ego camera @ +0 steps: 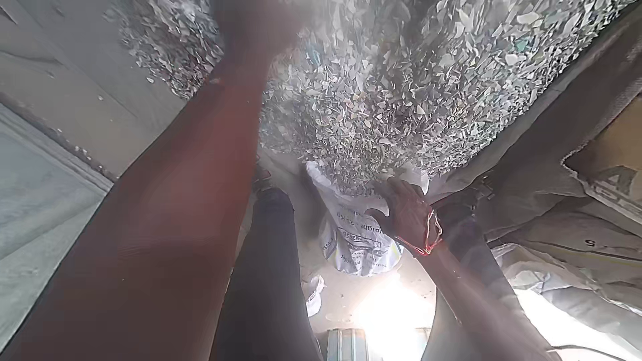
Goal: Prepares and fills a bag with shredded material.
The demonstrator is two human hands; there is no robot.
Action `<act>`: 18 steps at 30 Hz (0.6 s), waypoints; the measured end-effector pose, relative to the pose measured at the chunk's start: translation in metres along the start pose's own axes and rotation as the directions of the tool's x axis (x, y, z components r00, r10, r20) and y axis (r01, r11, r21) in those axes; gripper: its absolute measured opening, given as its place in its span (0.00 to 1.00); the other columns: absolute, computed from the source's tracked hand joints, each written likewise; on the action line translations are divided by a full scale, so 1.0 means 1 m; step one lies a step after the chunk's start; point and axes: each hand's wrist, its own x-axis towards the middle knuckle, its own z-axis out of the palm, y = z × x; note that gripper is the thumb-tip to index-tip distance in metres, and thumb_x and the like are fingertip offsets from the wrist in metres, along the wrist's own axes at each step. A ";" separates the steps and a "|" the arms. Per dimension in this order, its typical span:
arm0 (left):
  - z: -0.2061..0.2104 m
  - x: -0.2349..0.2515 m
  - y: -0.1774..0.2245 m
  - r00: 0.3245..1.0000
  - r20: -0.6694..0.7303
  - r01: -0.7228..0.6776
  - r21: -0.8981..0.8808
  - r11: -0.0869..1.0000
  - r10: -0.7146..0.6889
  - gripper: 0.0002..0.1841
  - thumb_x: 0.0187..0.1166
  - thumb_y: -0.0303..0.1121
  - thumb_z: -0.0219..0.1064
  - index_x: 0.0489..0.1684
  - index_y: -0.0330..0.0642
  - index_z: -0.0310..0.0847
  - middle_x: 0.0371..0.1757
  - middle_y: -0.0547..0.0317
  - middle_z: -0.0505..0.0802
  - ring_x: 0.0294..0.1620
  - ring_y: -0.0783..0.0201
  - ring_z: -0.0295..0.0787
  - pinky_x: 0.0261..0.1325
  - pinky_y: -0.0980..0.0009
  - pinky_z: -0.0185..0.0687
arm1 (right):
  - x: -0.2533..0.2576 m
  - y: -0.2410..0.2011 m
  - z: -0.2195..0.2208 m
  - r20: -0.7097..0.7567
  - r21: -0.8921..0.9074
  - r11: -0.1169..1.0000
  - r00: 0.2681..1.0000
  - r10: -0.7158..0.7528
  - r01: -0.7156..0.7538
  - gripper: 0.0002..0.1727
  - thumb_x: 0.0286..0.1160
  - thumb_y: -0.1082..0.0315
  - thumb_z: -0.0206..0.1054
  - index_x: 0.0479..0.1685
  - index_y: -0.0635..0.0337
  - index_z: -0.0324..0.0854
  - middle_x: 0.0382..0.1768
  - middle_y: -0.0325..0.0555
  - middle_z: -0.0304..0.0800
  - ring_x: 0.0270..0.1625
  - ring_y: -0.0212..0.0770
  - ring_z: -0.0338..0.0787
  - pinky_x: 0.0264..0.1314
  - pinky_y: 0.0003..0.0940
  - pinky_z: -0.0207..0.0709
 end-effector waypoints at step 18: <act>0.212 -0.263 0.083 0.285 0.910 0.003 -0.316 0.949 0.302 0.35 0.76 0.46 0.75 0.80 0.38 0.74 0.77 0.32 0.81 0.79 0.34 0.77 0.75 0.28 0.70 | -0.029 0.007 -0.023 0.610 0.090 0.995 0.792 -0.024 -0.039 0.20 0.80 0.51 0.67 0.60 0.52 0.90 0.71 0.54 0.85 0.69 0.58 0.87 0.67 0.63 0.79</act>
